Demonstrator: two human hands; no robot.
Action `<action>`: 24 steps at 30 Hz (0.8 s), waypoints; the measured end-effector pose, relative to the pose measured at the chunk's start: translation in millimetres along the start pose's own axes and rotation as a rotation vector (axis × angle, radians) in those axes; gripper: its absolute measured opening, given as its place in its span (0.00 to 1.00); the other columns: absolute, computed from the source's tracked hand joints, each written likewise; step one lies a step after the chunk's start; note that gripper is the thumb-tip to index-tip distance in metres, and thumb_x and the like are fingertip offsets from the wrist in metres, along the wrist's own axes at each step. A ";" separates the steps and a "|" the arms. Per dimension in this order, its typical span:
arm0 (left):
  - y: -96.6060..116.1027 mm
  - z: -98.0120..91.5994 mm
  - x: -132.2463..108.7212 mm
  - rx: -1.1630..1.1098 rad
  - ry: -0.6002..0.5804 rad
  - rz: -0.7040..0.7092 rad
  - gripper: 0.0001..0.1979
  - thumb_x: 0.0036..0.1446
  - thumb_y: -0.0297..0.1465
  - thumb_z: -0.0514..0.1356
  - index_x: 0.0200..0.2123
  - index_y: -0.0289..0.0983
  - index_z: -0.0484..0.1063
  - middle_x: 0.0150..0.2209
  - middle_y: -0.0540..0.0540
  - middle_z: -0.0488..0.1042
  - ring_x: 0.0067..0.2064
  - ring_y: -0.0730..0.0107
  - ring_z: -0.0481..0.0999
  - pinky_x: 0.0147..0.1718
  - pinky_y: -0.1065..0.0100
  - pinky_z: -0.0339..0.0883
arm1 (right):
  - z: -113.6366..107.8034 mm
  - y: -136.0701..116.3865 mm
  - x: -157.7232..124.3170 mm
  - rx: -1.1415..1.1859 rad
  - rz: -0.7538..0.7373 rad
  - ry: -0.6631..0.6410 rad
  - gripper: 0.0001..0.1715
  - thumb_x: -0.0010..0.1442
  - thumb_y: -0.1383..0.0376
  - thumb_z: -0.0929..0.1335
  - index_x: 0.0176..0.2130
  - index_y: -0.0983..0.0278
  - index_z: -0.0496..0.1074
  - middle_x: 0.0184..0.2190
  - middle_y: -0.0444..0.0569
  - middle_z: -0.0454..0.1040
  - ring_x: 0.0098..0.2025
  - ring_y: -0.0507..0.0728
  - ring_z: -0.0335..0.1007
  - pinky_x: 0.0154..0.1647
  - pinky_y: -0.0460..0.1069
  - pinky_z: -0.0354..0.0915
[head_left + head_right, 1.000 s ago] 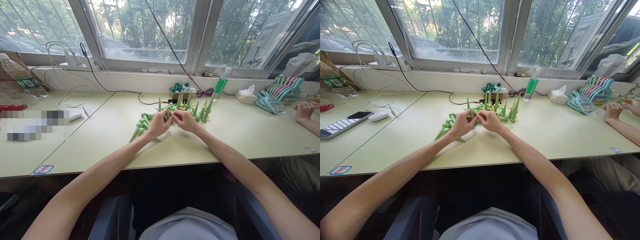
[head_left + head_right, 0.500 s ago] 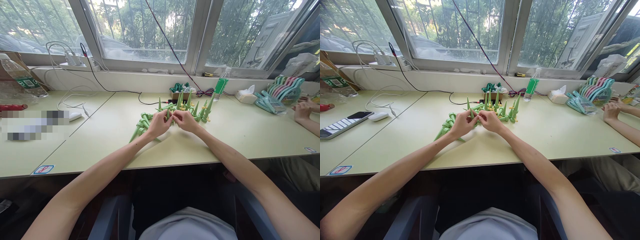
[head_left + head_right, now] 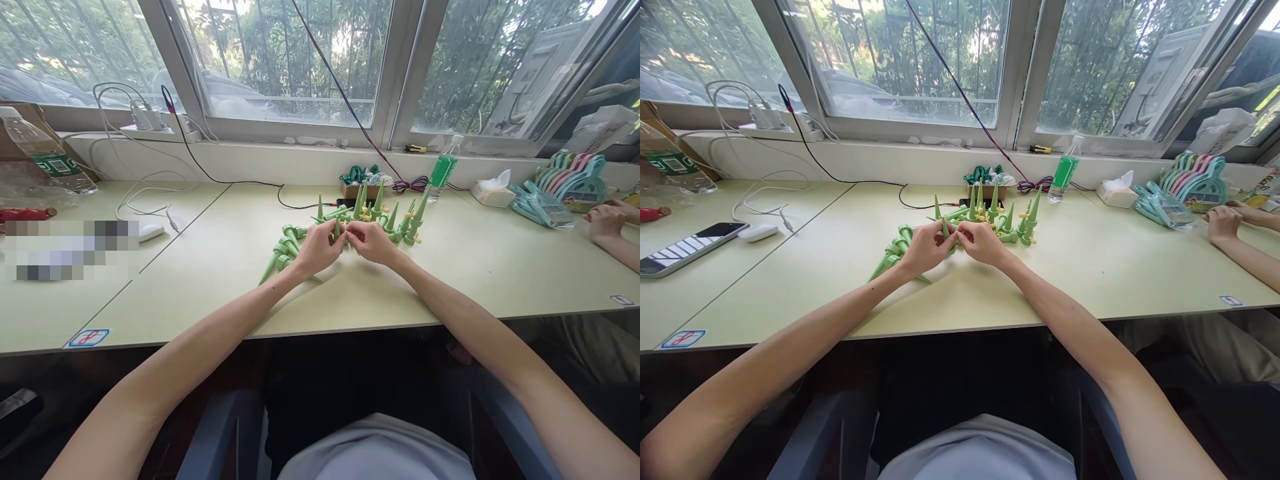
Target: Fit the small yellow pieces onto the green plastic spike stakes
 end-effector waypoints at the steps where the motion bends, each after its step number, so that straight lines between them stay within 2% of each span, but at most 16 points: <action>1: -0.2 0.2 0.1 -0.002 -0.003 -0.001 0.06 0.59 0.32 0.59 0.30 0.37 0.71 0.20 0.53 0.66 0.21 0.77 0.59 0.23 0.71 0.56 | 0.2 0.3 -0.2 0.002 0.001 -0.004 0.10 0.62 0.64 0.63 0.29 0.63 0.66 0.20 0.42 0.64 0.23 0.51 0.56 0.28 0.47 0.54; 24: -1.5 1.9 0.0 -0.013 -0.009 0.007 0.07 0.59 0.32 0.59 0.29 0.37 0.70 0.21 0.51 0.69 0.20 0.75 0.61 0.23 0.69 0.58 | -0.2 -0.8 -1.3 0.008 -0.003 -0.024 0.11 0.63 0.64 0.63 0.29 0.63 0.66 0.19 0.42 0.65 0.24 0.51 0.56 0.29 0.47 0.54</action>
Point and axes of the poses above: each hand's wrist, its own x-axis towards the middle knuckle, its own z-axis out of the palm, y = z × x, the point moved 4 cm from there along x, towards the middle knuckle
